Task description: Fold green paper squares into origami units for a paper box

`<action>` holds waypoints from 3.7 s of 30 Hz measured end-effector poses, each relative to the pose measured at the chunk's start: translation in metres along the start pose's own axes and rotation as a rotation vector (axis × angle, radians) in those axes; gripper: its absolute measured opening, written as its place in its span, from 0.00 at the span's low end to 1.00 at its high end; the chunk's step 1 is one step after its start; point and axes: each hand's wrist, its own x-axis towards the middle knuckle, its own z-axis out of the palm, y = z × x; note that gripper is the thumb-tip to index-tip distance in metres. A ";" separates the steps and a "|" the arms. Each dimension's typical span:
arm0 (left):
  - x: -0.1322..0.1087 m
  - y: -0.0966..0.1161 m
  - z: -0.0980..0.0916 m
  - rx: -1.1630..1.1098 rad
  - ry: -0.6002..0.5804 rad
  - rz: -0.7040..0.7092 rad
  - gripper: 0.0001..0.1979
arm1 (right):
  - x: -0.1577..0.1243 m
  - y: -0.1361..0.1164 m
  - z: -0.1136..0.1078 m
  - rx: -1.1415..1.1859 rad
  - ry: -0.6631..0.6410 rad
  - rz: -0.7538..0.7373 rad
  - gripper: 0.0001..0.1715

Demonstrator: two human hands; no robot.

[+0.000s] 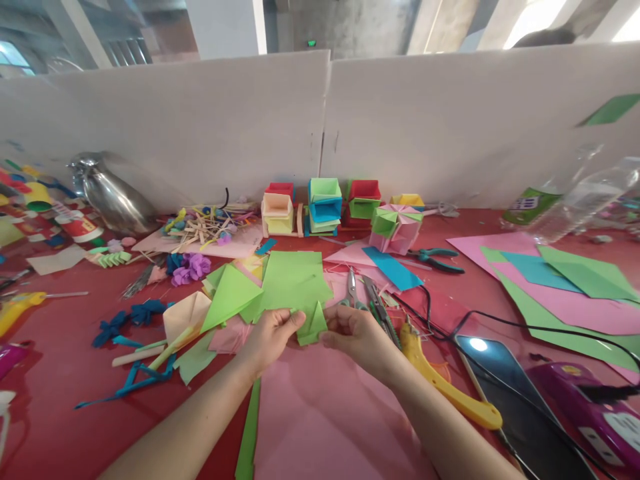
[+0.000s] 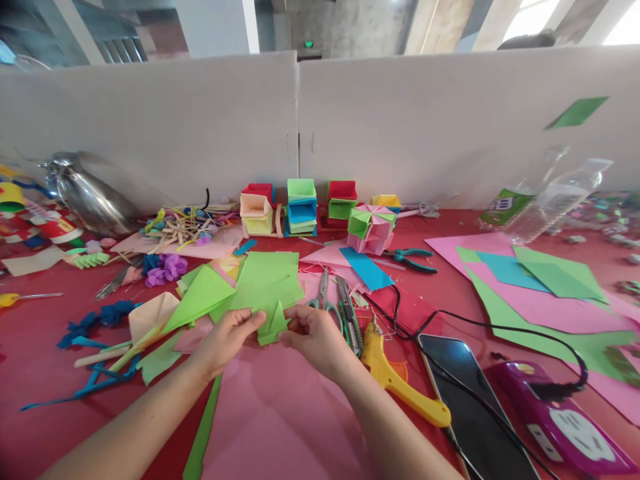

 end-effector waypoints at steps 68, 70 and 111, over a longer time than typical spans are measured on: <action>-0.004 0.000 0.003 0.394 -0.046 0.213 0.16 | 0.001 0.006 0.003 -0.307 0.162 -0.361 0.08; -0.005 0.002 0.002 0.438 -0.045 0.213 0.17 | 0.001 0.006 0.003 -0.328 0.149 -0.372 0.08; 0.002 0.000 0.000 0.159 0.003 0.195 0.15 | 0.002 0.001 0.001 -0.309 0.081 -0.192 0.12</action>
